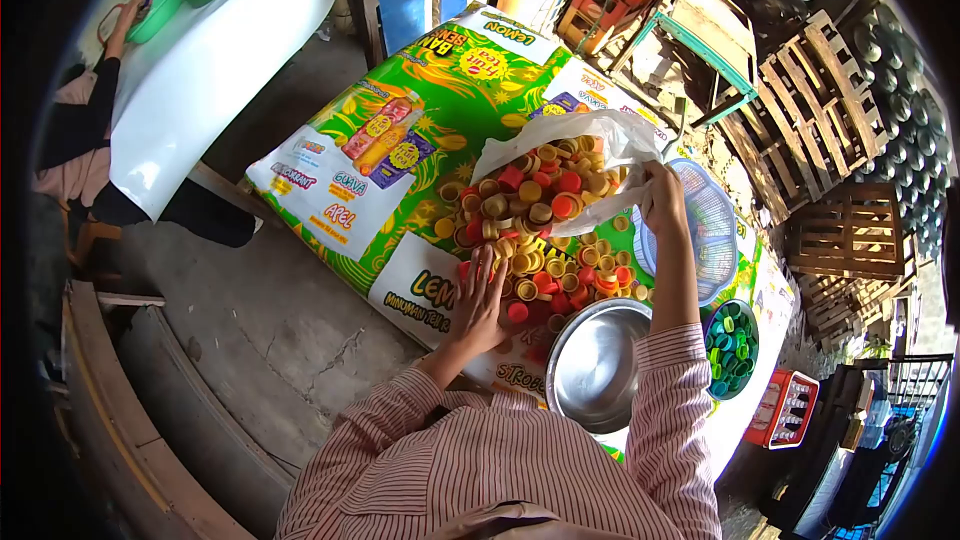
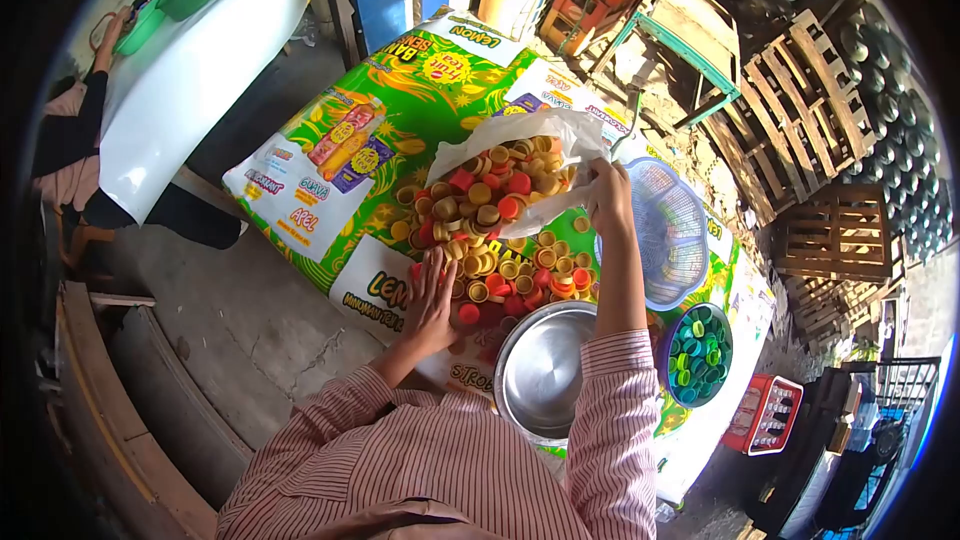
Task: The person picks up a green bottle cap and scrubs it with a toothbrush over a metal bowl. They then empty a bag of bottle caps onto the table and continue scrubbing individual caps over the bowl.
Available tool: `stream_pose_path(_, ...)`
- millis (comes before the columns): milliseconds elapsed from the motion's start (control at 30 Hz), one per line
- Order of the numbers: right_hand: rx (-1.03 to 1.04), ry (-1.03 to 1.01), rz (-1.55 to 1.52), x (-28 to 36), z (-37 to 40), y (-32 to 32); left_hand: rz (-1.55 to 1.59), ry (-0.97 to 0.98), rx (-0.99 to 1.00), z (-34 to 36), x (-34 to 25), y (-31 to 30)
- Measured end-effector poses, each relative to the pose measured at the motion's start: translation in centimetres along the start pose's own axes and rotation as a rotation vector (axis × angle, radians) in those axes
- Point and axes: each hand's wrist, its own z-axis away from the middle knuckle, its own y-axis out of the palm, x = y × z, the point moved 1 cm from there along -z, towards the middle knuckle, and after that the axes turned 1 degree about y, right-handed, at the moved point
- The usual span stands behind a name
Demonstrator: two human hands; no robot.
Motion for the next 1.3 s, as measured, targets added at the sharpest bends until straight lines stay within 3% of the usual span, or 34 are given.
stream_pose_path(100,0.070,-0.182,0.198,0.9,0.5,0.0,-0.106,0.075,-0.041,-0.9,0.4,0.9)
stream_pose_path(233,0.172,-0.259,0.552,-1.4,1.5,-1.2,0.053,0.143,-0.031,-0.2,0.3,-0.4)
stream_pose_path(300,0.122,-0.293,0.485,-3.2,1.6,-3.0,0.007,0.207,0.056,1.0,0.2,-1.8)
stream_pose_path(333,0.018,-0.342,0.607,-3.7,1.7,-3.8,-0.044,0.267,0.137,1.6,0.3,-2.1)
stream_pose_path(467,-0.227,-0.469,0.926,-4.2,2.8,-5.1,-0.238,0.207,0.110,1.8,1.7,-1.2)
stream_pose_path(567,-0.295,-0.609,0.916,-5.0,1.8,-6.1,-0.160,0.171,0.014,1.2,1.9,-1.1)
stream_pose_path(767,-0.219,-0.527,0.975,-4.8,2.9,-5.9,0.081,0.170,-0.036,0.4,0.8,-1.3)
stream_pose_path(833,-0.212,-0.531,0.921,-5.2,3.2,-5.4,-0.404,0.368,0.061,0.8,-0.4,0.1)
stream_pose_path(900,-0.224,-0.539,0.935,-5.5,3.2,-5.2,-0.343,0.339,0.152,0.9,-1.5,1.2)
stream_pose_path(967,-0.232,-0.498,0.931,-4.7,3.6,-5.0,-0.048,0.303,0.078,0.3,-1.5,2.4)
stream_pose_path(1100,-0.239,-0.508,0.906,-4.4,3.8,-5.7,0.007,0.279,0.032,-0.5,-0.9,1.8)
stream_pose_path(1200,-0.266,-0.422,0.868,-5.2,2.9,-7.0,-0.071,0.306,0.144,-0.2,-1.2,0.5)
stream_pose_path(1300,-0.302,-0.425,0.782,-5.6,1.9,-7.8,0.081,0.323,0.218,0.4,-1.3,-0.5)
